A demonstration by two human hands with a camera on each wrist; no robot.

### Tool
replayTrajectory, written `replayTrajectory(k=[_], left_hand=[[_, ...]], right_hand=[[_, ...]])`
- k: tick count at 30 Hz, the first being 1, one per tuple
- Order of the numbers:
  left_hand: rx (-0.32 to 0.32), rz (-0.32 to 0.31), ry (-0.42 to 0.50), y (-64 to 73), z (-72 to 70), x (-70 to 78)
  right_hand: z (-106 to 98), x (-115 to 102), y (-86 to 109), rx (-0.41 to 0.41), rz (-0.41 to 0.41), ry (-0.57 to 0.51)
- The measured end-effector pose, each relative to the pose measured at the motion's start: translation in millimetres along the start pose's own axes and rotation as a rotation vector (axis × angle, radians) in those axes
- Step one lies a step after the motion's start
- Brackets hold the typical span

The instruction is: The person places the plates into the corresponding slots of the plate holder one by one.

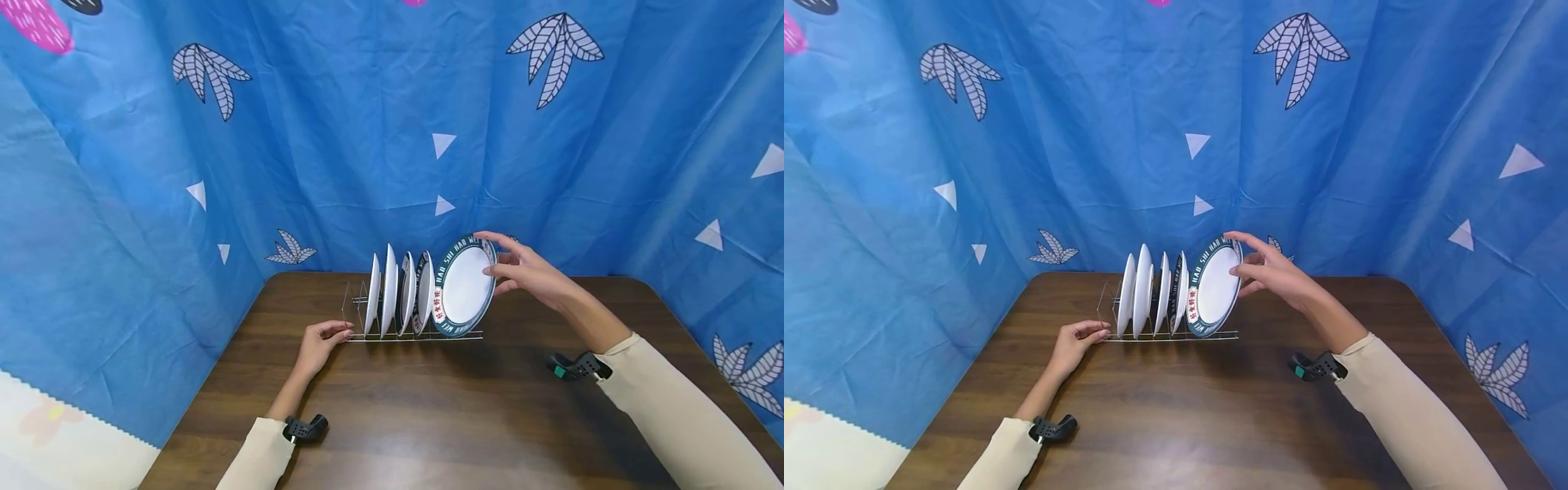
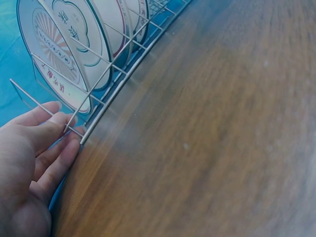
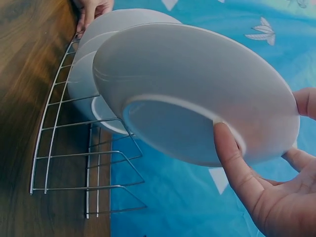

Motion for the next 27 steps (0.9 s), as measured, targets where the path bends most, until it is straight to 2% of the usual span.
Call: replayTrajectory(k=[3, 10, 15, 27], left_hand=[[0.004, -0.016, 0.000, 0.1, 0.5, 0.0], [0.015, 0.007, -0.014, 0.2, 0.7, 3.2], [0.015, 0.006, -0.019, 0.8, 0.6, 4.3], [0.013, -0.001, -0.026, 1.2, -1.4, 1.5]], right_hand=[[5.0, -0.8, -7.2, -0.018, 0.000, 0.033], [14.9, -3.9, -22.5, -0.039, -0.014, 0.083], [20.5, -0.8, -31.9, -0.033, -0.051, 0.068], [35.4, 9.1, -45.6, -0.027, -0.061, 0.057]])
Point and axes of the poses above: each hand's wrist, its own y-axis away from the middle knuckle, its own z-axis out of the palm, x = y × z, the point moved 3 cm from there along -y, towards the middle knuckle, and after that the axes turned 15 degrees about -z, right-handed, at the moved point
